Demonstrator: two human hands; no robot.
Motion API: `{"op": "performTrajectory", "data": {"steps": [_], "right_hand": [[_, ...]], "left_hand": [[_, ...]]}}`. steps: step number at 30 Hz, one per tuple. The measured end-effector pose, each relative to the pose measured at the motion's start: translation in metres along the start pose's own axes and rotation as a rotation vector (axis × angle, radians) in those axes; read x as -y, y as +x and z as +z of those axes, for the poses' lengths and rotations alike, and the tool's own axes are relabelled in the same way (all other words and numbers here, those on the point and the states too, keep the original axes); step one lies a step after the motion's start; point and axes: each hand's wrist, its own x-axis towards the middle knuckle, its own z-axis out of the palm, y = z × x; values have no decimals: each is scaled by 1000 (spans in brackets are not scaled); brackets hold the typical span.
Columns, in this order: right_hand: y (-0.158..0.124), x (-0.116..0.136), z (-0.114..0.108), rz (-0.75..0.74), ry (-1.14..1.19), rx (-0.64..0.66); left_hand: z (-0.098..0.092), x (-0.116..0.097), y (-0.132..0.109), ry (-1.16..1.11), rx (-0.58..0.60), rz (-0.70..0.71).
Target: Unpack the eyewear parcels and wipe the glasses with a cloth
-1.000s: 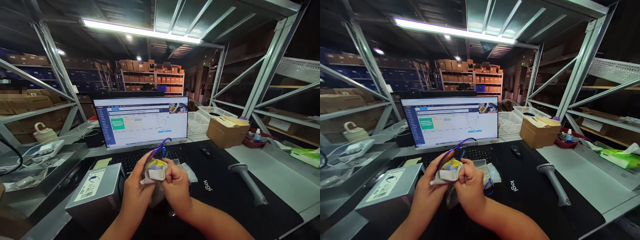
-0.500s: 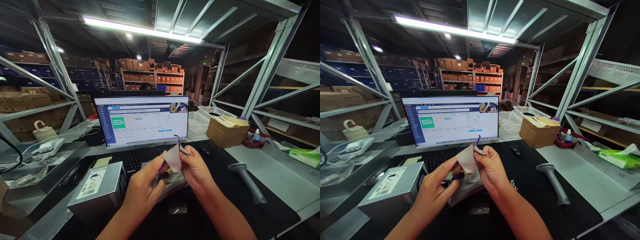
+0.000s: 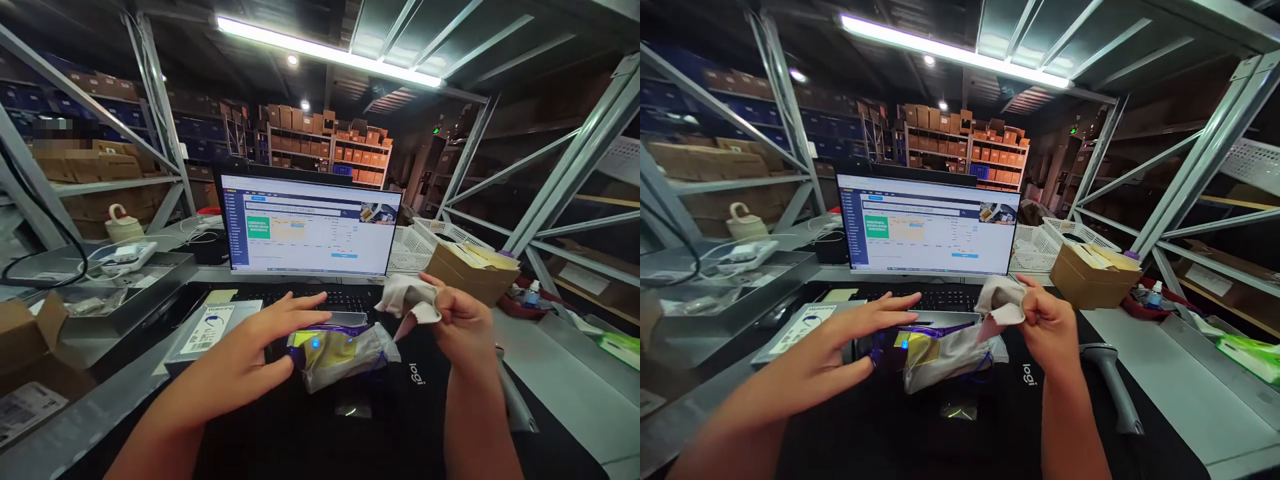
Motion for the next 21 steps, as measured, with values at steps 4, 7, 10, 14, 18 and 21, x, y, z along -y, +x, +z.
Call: {"op": "performTrajectory", "data": {"steps": [4, 7, 10, 14, 18, 21], "right_hand": [[-6, 14, 33, 70, 36, 249], [-9, 20, 43, 194, 44, 404], [-9, 22, 41, 243, 14, 539], [-6, 23, 34, 252, -115, 667], [-8, 28, 38, 222, -218, 695], [-18, 34, 56, 167, -303, 659]], "left_hand": [[5, 1, 3, -15, 75, -27], [12, 1, 7, -19, 72, -36], [20, 3, 11, -24, -6, -50], [29, 3, 14, 26, -210, -89], [35, -4, 17, 151, -291, -24], [44, -11, 20, 300, -288, 107]]}}
